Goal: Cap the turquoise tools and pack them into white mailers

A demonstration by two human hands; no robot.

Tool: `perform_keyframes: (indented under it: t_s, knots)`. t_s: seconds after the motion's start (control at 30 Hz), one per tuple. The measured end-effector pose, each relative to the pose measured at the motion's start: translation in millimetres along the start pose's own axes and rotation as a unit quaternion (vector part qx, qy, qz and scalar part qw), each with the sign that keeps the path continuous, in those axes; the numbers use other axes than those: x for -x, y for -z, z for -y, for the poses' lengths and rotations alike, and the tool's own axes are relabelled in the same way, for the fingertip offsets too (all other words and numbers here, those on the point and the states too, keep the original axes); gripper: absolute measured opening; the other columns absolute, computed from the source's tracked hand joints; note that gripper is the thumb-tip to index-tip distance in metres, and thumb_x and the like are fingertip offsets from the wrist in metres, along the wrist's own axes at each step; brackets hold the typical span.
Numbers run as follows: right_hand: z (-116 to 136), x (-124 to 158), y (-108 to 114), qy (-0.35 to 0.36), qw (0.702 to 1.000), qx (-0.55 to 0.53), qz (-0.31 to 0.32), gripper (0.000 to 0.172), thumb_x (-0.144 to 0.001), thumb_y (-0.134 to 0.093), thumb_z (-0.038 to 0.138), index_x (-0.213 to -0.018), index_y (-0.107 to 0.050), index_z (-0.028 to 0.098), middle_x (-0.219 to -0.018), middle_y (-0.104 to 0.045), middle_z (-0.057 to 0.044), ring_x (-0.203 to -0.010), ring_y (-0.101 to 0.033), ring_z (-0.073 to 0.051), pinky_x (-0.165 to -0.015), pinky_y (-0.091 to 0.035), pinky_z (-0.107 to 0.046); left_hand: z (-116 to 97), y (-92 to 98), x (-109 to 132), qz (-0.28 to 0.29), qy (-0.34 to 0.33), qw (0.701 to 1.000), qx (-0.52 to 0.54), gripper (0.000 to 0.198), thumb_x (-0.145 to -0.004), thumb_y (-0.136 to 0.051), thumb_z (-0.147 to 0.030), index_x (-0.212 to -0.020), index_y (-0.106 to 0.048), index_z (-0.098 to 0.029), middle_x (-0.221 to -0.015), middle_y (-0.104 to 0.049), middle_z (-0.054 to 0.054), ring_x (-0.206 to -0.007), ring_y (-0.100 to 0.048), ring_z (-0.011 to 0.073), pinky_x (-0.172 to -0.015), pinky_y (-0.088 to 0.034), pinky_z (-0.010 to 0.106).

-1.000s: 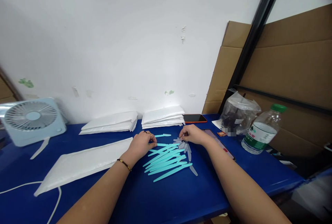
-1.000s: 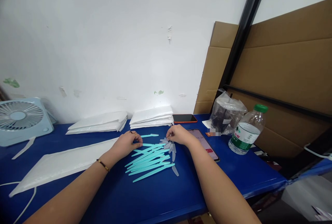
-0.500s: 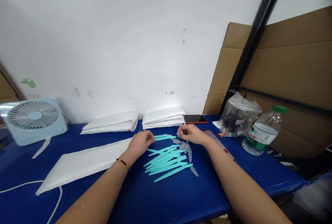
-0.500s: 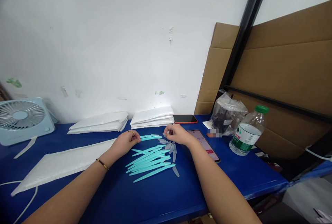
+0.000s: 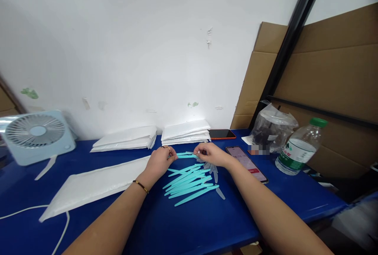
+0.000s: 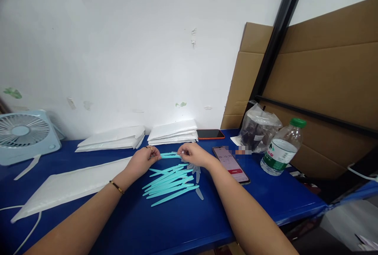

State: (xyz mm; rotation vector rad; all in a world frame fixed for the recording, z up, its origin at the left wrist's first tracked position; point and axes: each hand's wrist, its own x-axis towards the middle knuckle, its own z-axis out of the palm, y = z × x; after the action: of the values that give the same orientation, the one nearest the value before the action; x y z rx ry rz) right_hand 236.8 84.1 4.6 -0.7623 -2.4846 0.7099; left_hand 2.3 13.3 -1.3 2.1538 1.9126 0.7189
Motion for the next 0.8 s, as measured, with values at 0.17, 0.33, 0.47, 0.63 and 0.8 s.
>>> perform_keyframes:
  t_s: [0.17,0.33,0.47,0.63,0.8]
  knots:
    - [-7.4,-1.9,1.5,-0.031,0.996,0.057,-0.063,0.016,-0.080,-0.052,0.023,-0.086,-0.065,0.017,-0.082,-0.064,-0.004,-0.068,-0.055,-0.012,-0.061,-0.039,-0.022,0.3,3.0,1.6,-0.026,0.001,0.999,-0.033,0.022,-0.074,-0.057,-0.035,-0.092,-0.063,-0.023,-0.097,-0.063,0.003,-0.092,-0.054,0.0206,-0.075,-0.039,0.028]
    - [-18.9,0.7,1.1,-0.059,0.994,0.093,-0.001,0.009,-0.070,-0.064,0.025,-0.074,-0.067,0.017,-0.074,-0.061,-0.002,-0.065,-0.054,-0.013,-0.057,-0.038,-0.021,-6.8,3.7,9.6,0.090,-0.071,0.993,0.025,0.029,-0.068,-0.060,-0.048,-0.081,-0.066,-0.023,-0.087,-0.062,0.001,-0.080,-0.055,0.0173,-0.067,-0.039,0.025]
    - [-25.6,0.3,-1.9,-0.072,0.993,0.097,-0.014,0.005,-0.068,-0.062,0.016,-0.072,-0.065,0.017,-0.075,-0.061,-0.002,-0.066,-0.054,-0.012,-0.059,-0.038,-0.020,-8.3,-1.5,10.9,0.146,-0.064,0.986,0.044,0.023,-0.069,-0.059,-0.044,-0.073,-0.066,-0.022,-0.077,-0.062,0.000,-0.068,-0.055,0.0140,-0.058,-0.037,0.023]
    - [-29.9,-0.3,-1.9,-0.133,0.988,0.074,-0.035,0.021,-0.068,-0.063,0.016,-0.089,-0.062,0.018,-0.074,-0.063,-0.001,-0.065,-0.055,-0.012,-0.059,-0.039,-0.020,-0.2,-3.3,8.8,0.117,-0.017,0.990,0.071,0.017,-0.073,-0.054,-0.037,-0.072,-0.061,-0.021,-0.072,-0.062,-0.001,-0.064,-0.054,0.0129,-0.055,-0.035,0.022]
    - [-33.3,-5.7,-7.6,-0.144,0.984,0.094,-0.057,0.014,-0.068,-0.066,0.028,-0.076,-0.065,0.017,-0.079,-0.063,-0.003,-0.067,-0.055,-0.013,-0.059,-0.039,-0.021,8.3,1.8,6.1,0.078,0.014,0.994,0.081,0.019,-0.076,-0.049,-0.035,-0.077,-0.059,-0.019,-0.069,-0.060,0.000,-0.063,-0.053,0.0132,-0.054,-0.034,0.022]
